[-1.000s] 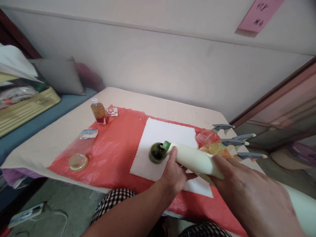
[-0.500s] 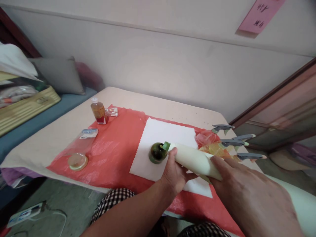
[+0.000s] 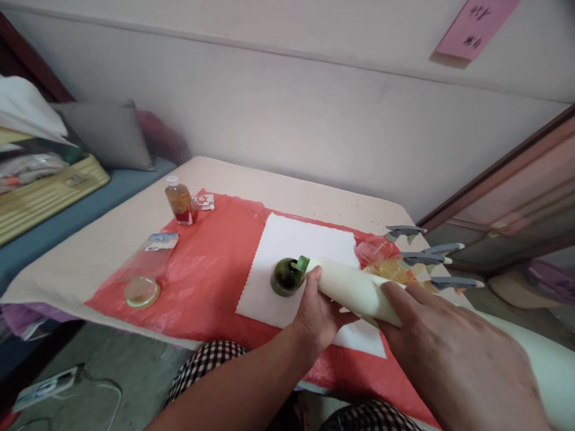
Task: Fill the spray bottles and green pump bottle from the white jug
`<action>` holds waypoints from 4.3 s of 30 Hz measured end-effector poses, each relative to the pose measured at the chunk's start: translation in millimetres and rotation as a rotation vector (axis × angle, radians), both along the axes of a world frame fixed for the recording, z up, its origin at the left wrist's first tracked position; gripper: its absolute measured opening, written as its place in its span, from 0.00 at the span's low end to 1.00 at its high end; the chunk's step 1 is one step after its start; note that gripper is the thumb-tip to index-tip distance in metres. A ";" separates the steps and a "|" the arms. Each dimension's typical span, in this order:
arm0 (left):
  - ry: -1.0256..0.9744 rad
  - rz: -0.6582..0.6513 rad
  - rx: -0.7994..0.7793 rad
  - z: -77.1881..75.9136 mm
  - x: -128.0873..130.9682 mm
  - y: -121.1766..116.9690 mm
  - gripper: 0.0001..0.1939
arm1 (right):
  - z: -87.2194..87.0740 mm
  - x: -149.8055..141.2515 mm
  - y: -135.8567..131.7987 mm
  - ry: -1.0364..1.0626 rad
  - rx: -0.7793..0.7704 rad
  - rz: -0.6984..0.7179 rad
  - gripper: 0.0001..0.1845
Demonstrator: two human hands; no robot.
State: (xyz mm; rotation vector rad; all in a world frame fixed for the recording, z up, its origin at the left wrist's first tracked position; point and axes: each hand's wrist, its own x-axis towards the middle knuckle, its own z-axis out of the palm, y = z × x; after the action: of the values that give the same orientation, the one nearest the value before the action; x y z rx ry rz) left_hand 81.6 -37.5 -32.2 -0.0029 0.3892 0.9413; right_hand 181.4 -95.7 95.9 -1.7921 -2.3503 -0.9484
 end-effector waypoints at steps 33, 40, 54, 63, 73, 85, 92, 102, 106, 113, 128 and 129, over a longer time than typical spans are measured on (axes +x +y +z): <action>-0.080 0.043 0.021 -0.5 2.1 -0.2 0.32 | 1.2 -2.6 -3.9 -0.035 0.016 0.002 0.08; -0.086 0.053 0.008 0.9 2.1 0.2 0.31 | 1.5 -4.4 -3.9 -0.066 -0.016 0.005 0.08; -0.117 0.058 0.031 -1.9 2.7 -1.3 0.31 | 3.1 -6.6 -6.1 -0.057 -0.030 -0.005 0.07; -0.102 0.045 0.024 2.5 2.1 -3.1 0.30 | 3.8 -7.9 -6.5 -0.049 -0.015 -0.001 0.08; -0.113 0.047 0.028 2.4 2.5 -3.6 0.32 | 4.9 -9.6 -8.4 -0.061 0.003 0.025 0.07; -0.153 0.048 0.049 0.8 3.0 -6.0 0.31 | 6.5 -10.0 -11.6 -0.063 -0.005 0.002 0.08; -0.166 0.034 0.078 -3.4 3.8 -5.3 0.32 | 6.4 -9.9 -11.8 -0.075 0.013 0.052 0.08; -0.154 0.032 0.070 1.6 1.7 -6.5 0.33 | 7.1 -12.0 -12.7 -0.076 0.011 0.039 0.08; -0.160 0.031 0.058 2.1 2.5 -6.3 0.32 | 6.5 -10.1 -13.5 -0.081 -0.003 0.029 0.09; -0.175 0.042 0.070 1.4 3.4 -5.5 0.33 | 7.5 -9.3 -13.3 -0.089 0.007 0.036 0.10; -0.168 0.063 0.063 3.9 3.5 -5.1 0.34 | 5.6 -7.8 -12.5 -0.087 -0.026 0.036 0.06; -0.170 0.065 0.064 4.0 3.6 -5.1 0.34 | 5.3 -7.7 -12.3 -0.088 -0.029 0.043 0.06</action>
State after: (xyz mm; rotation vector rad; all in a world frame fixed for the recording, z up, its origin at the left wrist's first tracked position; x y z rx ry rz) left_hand 85.1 -42.6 -28.1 -0.0375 0.2033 1.0096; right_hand 173.7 -108.0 101.2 -1.7366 -2.4562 -1.0140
